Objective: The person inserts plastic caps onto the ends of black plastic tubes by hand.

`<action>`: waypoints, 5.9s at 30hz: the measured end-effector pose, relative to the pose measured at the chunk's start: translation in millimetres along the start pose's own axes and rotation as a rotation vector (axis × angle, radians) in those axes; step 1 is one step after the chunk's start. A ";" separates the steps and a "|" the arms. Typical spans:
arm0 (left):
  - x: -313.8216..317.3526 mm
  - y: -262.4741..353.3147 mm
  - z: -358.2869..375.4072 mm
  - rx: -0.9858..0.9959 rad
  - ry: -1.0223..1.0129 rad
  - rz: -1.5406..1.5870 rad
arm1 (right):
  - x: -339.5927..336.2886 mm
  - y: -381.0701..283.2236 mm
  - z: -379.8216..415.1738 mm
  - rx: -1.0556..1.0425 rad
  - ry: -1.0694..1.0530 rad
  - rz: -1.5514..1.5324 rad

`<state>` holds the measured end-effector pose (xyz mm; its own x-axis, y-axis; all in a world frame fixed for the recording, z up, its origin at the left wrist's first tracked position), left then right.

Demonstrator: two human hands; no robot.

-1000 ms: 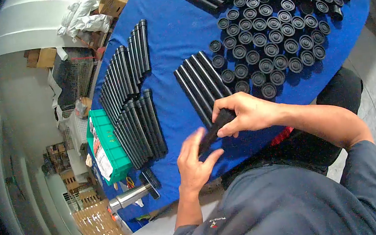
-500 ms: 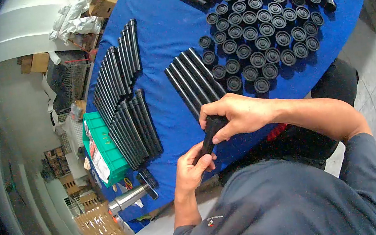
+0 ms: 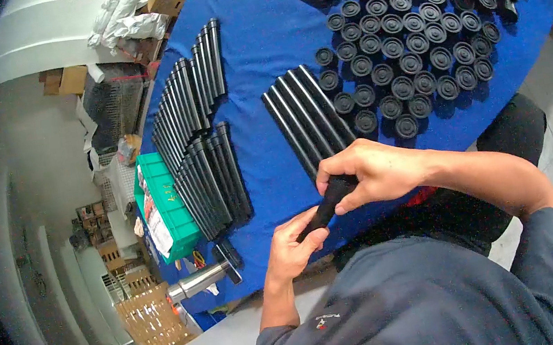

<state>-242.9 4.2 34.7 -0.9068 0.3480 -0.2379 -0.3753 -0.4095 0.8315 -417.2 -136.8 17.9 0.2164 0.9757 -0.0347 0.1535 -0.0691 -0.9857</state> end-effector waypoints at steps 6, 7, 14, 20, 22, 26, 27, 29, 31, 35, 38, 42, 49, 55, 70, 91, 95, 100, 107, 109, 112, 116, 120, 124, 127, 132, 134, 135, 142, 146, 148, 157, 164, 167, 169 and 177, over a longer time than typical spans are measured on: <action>3.9 -9.2 3.3 -0.020 -0.001 0.060 | 2.1 -4.8 -0.7 0.017 -0.038 0.037; 2.8 -9.8 3.2 0.014 0.012 0.010 | 2.9 -5.6 -0.1 0.007 -0.025 0.043; -10.3 -2.0 1.0 0.133 0.043 -0.213 | 8.4 -7.4 1.1 -0.146 -0.004 0.185; -11.3 -13.6 1.4 -0.090 -0.109 0.095 | 8.9 -7.8 1.8 -0.124 0.002 0.136; -12.5 -8.4 -0.7 -0.027 -0.029 -0.071 | 8.0 -4.9 0.7 -0.086 0.025 0.115; -8.0 7.8 -3.0 0.103 0.164 -0.402 | 9.0 1.0 0.7 -0.003 0.050 0.111; -8.5 7.3 -2.3 0.090 0.188 -0.414 | 10.2 0.8 1.2 -0.001 0.051 0.111; -9.1 2.0 -1.6 0.017 0.084 -0.314 | 13.0 -0.7 0.6 -0.226 0.063 0.169; -8.3 10.4 -4.4 -0.059 -0.070 -0.273 | 15.2 -4.0 2.6 -0.348 0.017 0.163; -7.2 -11.9 -3.2 -0.075 -0.115 -0.176 | 16.8 2.4 1.7 -0.212 -0.012 0.143; -1.4 7.0 -6.0 -0.022 0.003 -0.458 | 23.0 18.5 -1.3 -0.054 -0.076 0.113; -2.0 -24.3 0.9 -0.128 -0.194 0.166 | 25.7 -2.8 3.2 -0.372 -0.054 0.286; -3.8 -27.2 2.3 -0.181 -0.164 0.030 | 23.8 6.4 -0.3 -0.190 -0.047 0.226; -0.2 -27.8 6.1 -0.079 -0.209 0.398 | 24.5 1.4 3.0 -0.277 -0.058 0.258; -16.3 -27.0 3.4 -0.114 -0.104 0.033 | 21.8 10.3 -1.2 -0.159 -0.010 0.184; -27.5 -4.3 -3.3 0.060 0.023 -0.503 | 19.4 7.3 -3.9 -0.073 0.003 0.078; -15.1 9.7 5.4 -0.250 -0.208 -0.119 | 23.3 2.9 -0.9 -0.335 0.031 0.247; -14.1 15.3 3.2 -0.242 -0.177 -0.209 | 25.0 18.5 -5.0 0.032 -0.034 0.039; -8.5 17.6 3.6 -0.131 -0.141 -0.158 | 30.8 11.2 -7.2 -0.486 0.161 0.351; -4.2 25.3 4.0 -0.187 -0.221 -0.076 | 30.2 11.1 -7.6 -0.466 0.157 0.337; -11.6 12.7 1.5 -0.118 -0.171 -0.278 | 28.5 19.7 -6.8 -0.070 0.002 0.157; -14.4 4.9 1.5 -0.041 -0.149 -0.306 | 30.3 8.5 -3.6 -0.203 0.014 0.230; -16.9 3.5 4.5 -0.239 -0.227 -0.083 | 29.0 13.3 -6.2 -0.277 0.075 0.229; -26.1 -20.8 0.7 -0.058 -0.084 -0.067 | 25.0 1.0 4.4 0.027 -0.042 0.033; -11.1 -0.4 3.0 -0.051 -0.212 0.012 | 27.4 1.3 -2.6 -0.400 0.081 0.299; -21.8 -18.2 0.5 -0.166 -0.161 0.002 | 20.3 -5.3 5.8 0.084 -0.114 0.038; -24.5 -17.3 0.7 -0.122 -0.140 -0.097 | 19.8 -5.6 3.2 -0.033 -0.052 0.095; -23.0 -16.4 1.4 -0.127 -0.147 -0.041 | 25.1 6.1 -2.7 -0.221 0.024 0.216; -22.6 -16.7 0.0 -0.100 -0.187 -0.057 | 22.0 11.0 2.7 -0.079 -0.068 0.168; -20.9 -22.4 0.4 -0.104 -0.270 0.093 | 22.4 -5.4 3.1 -0.223 -0.128 0.280; -14.7 -15.6 -0.8 -0.128 -0.359 0.232 | 17.7 -11.9 5.4 -0.271 -0.087 0.233; -7.2 -23.0 -2.9 -0.051 -0.450 0.353 | 5.3 -16.9 5.1 -0.241 -0.028 0.172; -1.7 -29.0 -5.4 0.043 -0.339 0.202 | -0.6 -12.9 4.0 -0.025 -0.032 0.148; -1.4 -30.3 -5.2 -0.005 -0.347 0.544 | -1.9 -20.2 2.5 -0.084 -0.007 0.171; -6.2 -35.6 -5.9 -0.012 -0.288 0.470 | -6.7 -25.2 2.0 -0.001 0.008 0.118; -8.0 -22.1 -3.8 0.040 -0.116 0.096 | -4.8 -15.1 1.1 -0.026 0.071 0.166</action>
<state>-228.2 7.2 16.4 -0.9089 0.4052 -0.0984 -0.2779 -0.4127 0.8674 -421.6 -140.2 32.8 0.3085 0.9332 -0.1843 0.1348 -0.2347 -0.9627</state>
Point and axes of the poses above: each hand's wrist, its own z-axis away from the middle knuckle, its own x-axis out of the palm, y = z × x, the point moved 5 cm from there along -z, towards the middle knuckle, and after that the axes turned 11 degrees about -y, right-handed, at the moved point
